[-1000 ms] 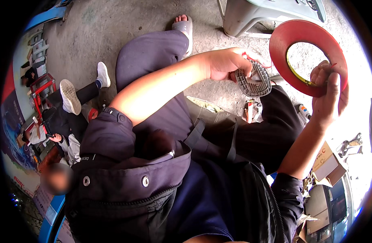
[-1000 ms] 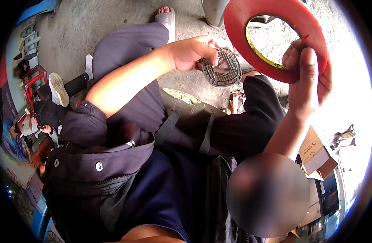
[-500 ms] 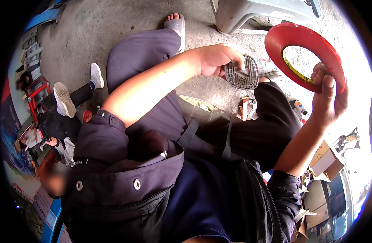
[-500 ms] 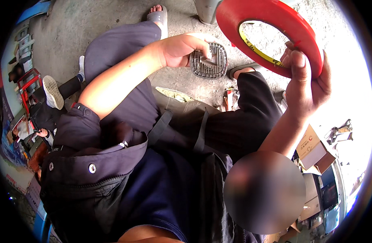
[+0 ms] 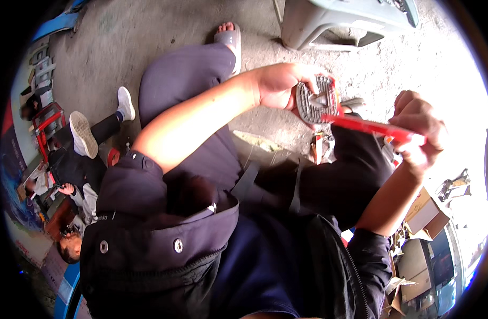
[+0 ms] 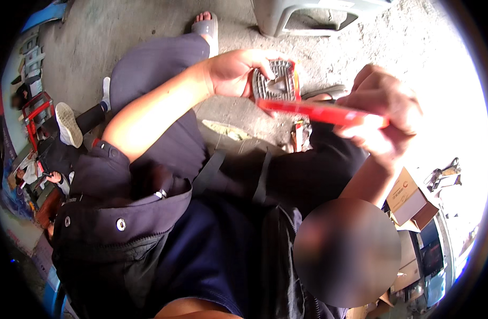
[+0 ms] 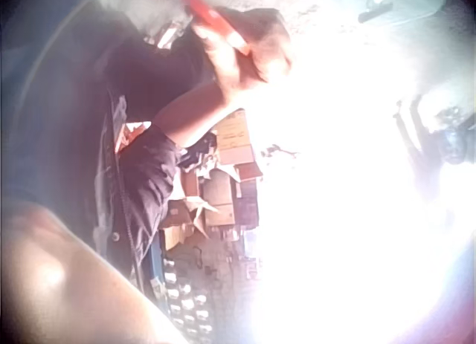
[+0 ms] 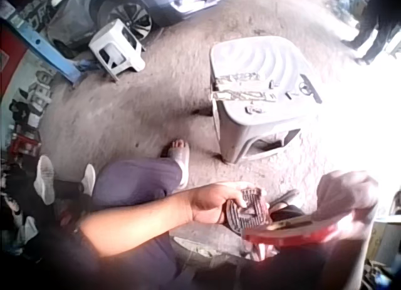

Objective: The person holds a circular metal car part and uses a small metal tool to scrape and clean its surface. They then apply red tape around the edge of the part.

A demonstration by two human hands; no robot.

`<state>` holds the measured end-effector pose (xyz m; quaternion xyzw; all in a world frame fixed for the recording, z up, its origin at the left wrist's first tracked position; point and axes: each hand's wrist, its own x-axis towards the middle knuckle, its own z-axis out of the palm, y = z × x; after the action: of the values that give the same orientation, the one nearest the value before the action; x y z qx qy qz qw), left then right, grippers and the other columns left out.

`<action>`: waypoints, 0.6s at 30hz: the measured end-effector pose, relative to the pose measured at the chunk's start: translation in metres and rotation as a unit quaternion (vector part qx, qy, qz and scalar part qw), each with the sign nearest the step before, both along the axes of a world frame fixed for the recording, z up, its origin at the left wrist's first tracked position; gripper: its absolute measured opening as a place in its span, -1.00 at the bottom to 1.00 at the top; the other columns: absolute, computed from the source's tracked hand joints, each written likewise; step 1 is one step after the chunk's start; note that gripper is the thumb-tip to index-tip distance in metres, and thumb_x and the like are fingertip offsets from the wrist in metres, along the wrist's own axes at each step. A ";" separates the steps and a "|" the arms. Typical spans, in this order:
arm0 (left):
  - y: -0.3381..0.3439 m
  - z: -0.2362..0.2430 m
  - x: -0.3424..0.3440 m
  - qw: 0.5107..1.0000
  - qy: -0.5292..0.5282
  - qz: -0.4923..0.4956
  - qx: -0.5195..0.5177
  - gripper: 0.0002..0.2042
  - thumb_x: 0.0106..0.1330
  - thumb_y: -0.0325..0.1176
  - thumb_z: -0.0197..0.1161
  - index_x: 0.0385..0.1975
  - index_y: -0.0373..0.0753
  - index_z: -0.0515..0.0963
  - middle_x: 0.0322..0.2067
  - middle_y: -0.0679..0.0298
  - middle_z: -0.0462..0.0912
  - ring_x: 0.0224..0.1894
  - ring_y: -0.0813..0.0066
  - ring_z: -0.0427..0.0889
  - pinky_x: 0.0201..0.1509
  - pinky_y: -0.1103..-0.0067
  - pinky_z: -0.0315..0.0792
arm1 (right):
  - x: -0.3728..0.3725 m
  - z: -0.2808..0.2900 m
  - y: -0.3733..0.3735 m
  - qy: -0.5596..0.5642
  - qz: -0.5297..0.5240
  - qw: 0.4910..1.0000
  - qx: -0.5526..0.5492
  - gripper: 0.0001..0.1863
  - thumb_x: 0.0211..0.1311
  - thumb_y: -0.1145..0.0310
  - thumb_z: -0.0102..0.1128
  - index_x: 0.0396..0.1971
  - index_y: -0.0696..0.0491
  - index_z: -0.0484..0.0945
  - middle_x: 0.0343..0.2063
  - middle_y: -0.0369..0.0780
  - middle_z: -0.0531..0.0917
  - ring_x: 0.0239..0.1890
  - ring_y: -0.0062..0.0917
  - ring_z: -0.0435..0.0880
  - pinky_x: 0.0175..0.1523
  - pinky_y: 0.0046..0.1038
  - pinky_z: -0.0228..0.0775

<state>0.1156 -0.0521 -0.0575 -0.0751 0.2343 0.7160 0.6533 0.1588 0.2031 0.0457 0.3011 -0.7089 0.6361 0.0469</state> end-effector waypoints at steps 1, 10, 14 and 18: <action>0.000 0.000 -0.003 1.000 -0.011 0.000 0.019 -0.49 0.25 -0.53 -0.11 0.27 -0.36 0.19 0.06 0.00 0.48 0.12 0.17 0.53 0.19 0.19 0.46 | 0.002 0.003 0.000 -0.011 0.008 1.000 0.014 -0.58 0.03 0.13 0.42 -0.52 0.24 0.57 -0.66 -0.22 0.53 -0.66 -0.52 0.38 -0.50 -0.43 0.17; 0.001 -0.006 0.003 0.997 0.032 0.005 -0.076 -0.68 0.39 -0.31 0.10 0.04 -0.37 0.46 -0.09 0.14 0.63 -0.09 0.40 0.66 -0.01 0.45 0.58 | -0.001 0.001 -0.009 0.009 0.039 0.999 0.011 -0.64 -0.15 0.18 0.51 -0.51 0.19 0.67 -0.67 -0.30 0.57 -0.65 -0.56 0.43 -0.53 -0.51 0.26; 0.002 -0.004 0.004 0.995 0.032 0.013 -0.094 -0.69 0.37 -0.37 0.14 0.04 -0.38 0.47 -0.10 0.14 0.63 -0.10 0.41 0.67 -0.02 0.47 0.58 | 0.000 -0.001 -0.013 0.009 0.053 0.999 0.003 -0.63 -0.11 0.15 0.49 -0.53 0.19 0.66 -0.68 -0.28 0.55 -0.65 -0.54 0.41 -0.53 -0.49 0.22; 0.006 -0.003 0.005 0.992 0.054 0.029 -0.111 -0.69 0.34 -0.40 0.17 0.02 -0.39 0.48 -0.10 0.14 0.63 -0.11 0.42 0.67 -0.04 0.47 0.58 | 0.000 -0.003 -0.014 0.005 0.057 0.998 0.002 -0.59 -0.06 0.10 0.46 -0.56 0.21 0.62 -0.69 -0.26 0.53 -0.67 -0.53 0.36 -0.54 -0.46 0.15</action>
<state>0.1203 -0.0462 -0.0606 -0.1151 0.3447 0.7076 0.6060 0.1587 0.1891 0.0430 0.3447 -0.6913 0.6349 0.0134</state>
